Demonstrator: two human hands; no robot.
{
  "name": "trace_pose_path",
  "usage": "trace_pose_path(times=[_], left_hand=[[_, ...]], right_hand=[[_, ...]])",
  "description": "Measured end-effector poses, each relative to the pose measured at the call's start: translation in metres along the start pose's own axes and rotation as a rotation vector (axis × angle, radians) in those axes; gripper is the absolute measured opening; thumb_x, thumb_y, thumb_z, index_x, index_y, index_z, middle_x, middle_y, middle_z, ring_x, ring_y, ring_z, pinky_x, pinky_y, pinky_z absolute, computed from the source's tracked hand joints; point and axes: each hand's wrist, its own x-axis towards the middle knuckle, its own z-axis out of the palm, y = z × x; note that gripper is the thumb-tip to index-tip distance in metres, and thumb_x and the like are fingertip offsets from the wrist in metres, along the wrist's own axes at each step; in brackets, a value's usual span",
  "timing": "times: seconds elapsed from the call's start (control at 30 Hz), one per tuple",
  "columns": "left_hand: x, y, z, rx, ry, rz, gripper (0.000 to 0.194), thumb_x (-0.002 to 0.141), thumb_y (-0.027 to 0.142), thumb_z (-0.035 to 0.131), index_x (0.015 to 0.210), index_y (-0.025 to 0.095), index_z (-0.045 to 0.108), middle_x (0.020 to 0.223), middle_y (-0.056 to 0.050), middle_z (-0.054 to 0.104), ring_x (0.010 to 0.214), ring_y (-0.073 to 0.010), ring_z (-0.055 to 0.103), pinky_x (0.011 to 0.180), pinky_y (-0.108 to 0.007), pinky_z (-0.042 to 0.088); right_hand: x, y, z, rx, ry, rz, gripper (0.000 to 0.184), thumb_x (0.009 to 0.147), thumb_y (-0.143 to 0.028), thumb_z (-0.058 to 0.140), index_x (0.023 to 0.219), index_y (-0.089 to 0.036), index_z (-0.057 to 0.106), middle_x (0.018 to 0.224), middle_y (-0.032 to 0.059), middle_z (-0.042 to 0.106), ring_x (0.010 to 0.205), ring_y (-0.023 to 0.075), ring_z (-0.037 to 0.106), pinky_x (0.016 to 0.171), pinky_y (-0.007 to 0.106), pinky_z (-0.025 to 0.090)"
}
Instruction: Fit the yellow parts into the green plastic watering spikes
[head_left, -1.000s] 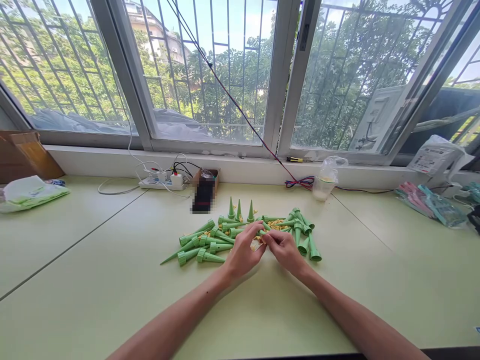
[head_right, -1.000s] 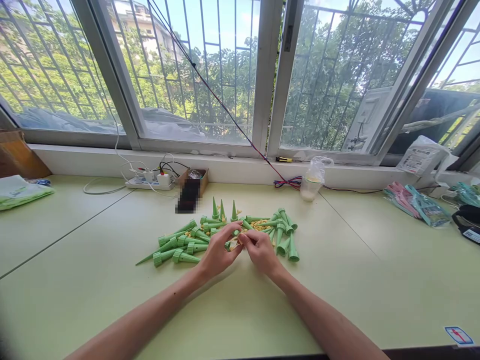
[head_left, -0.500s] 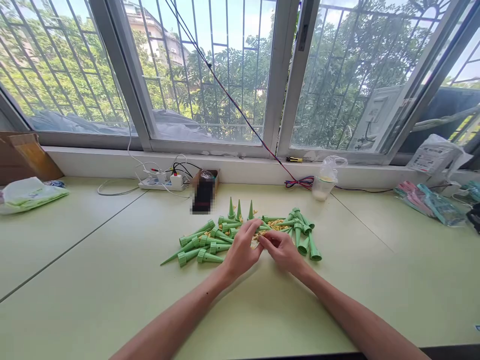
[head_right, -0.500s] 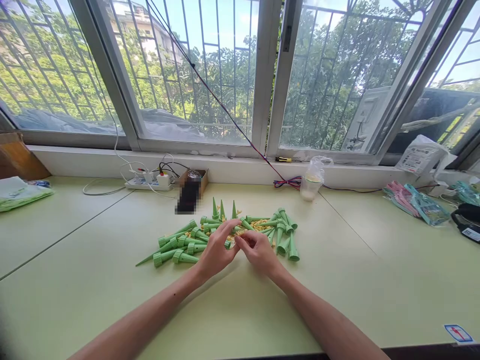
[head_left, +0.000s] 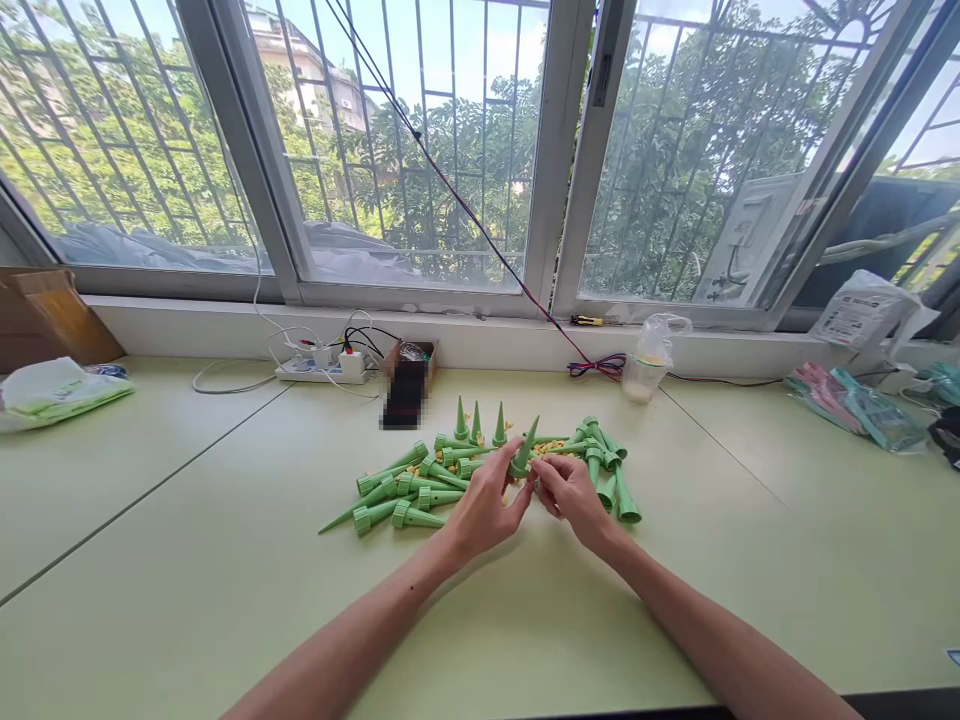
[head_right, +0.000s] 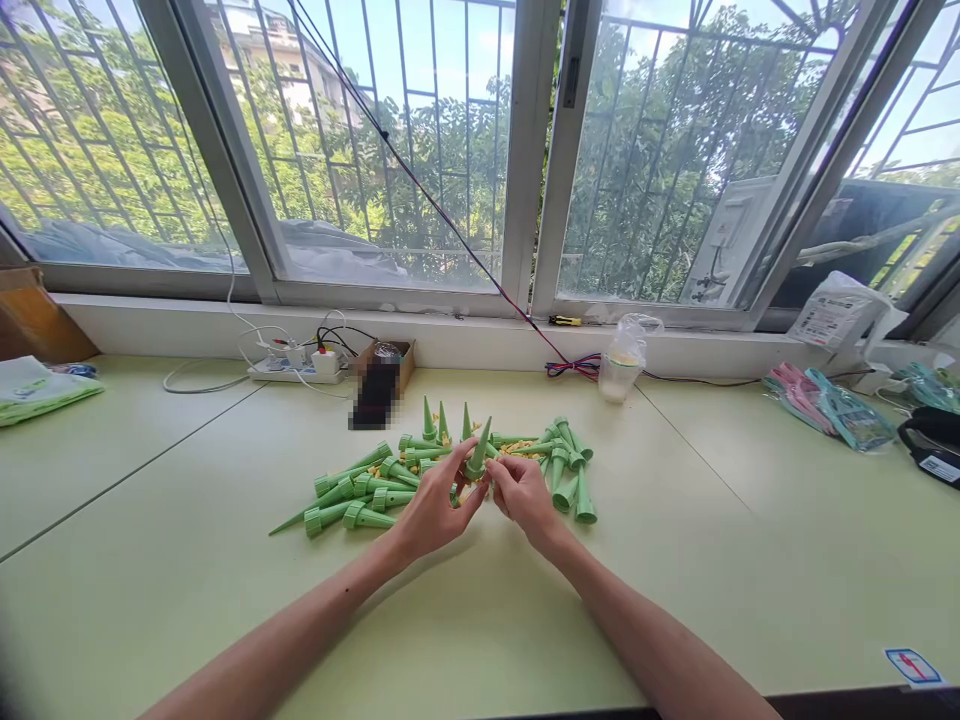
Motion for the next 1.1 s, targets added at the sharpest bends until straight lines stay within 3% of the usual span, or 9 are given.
trace_pose_path(times=[0.23, 0.53, 0.63, 0.83, 1.1], left_hand=[[0.0003, -0.0041, -0.0016, -0.025, -0.105, -0.009, 0.059, 0.091, 0.03, 0.054, 0.145, 0.017, 0.034, 0.092, -0.006, 0.062, 0.072, -0.0156, 0.056, 0.072, -0.03, 0.049], [0.0007, -0.0045, -0.0068, 0.01, -0.204, 0.017, 0.067, 0.087, 0.022, 0.053, 0.149, 0.014, 0.029, 0.082, -0.004, 0.059, 0.071, -0.0168, 0.055, 0.07, -0.029, 0.048], [0.0006, -0.0049, -0.0065, 0.006, -0.196, 0.021, 0.067, 0.084, 0.015, 0.051, 0.148, 0.013, 0.03, 0.081, -0.004, 0.06, 0.074, -0.018, 0.057, 0.074, -0.03, 0.049], [0.0005, -0.0074, -0.0025, -0.027, -0.135, -0.035, 0.062, 0.082, 0.008, 0.045, 0.144, 0.012, 0.04, 0.102, -0.012, 0.065, 0.08, -0.0187, 0.06, 0.078, -0.031, 0.051], [0.0009, -0.0051, -0.003, -0.033, -0.126, -0.057, 0.062, 0.08, 0.008, 0.046, 0.142, 0.01, 0.043, 0.098, -0.012, 0.068, 0.084, -0.0203, 0.063, 0.081, -0.033, 0.052]], right_hand=[[0.0044, 0.0062, -0.0041, 0.166, 0.002, 0.085, 0.036, 0.087, -0.041, 0.055, 0.059, -0.018, 0.048, 0.036, -0.0083, 0.036, 0.03, 0.0055, 0.026, 0.034, 0.021, 0.016], [0.0049, 0.008, -0.0047, 0.132, 0.02, 0.083, 0.038, 0.085, -0.041, 0.057, 0.055, -0.019, 0.047, 0.036, -0.0067, 0.04, 0.029, 0.0054, 0.027, 0.032, 0.021, 0.017], [0.0045, 0.0077, -0.0047, 0.087, 0.018, 0.057, 0.039, 0.086, -0.042, 0.056, 0.055, -0.019, 0.048, 0.037, -0.0062, 0.041, 0.029, 0.0055, 0.028, 0.032, 0.021, 0.018], [0.0003, 0.0034, -0.0043, -0.025, -0.024, 0.01, 0.04, 0.088, -0.043, 0.055, 0.057, -0.018, 0.051, 0.038, -0.0057, 0.042, 0.032, 0.0067, 0.03, 0.035, 0.022, 0.022], [0.0002, 0.0033, -0.0061, -0.116, -0.044, -0.057, 0.041, 0.092, -0.043, 0.053, 0.059, -0.018, 0.052, 0.041, -0.005, 0.044, 0.034, 0.0079, 0.032, 0.039, 0.024, 0.025]])
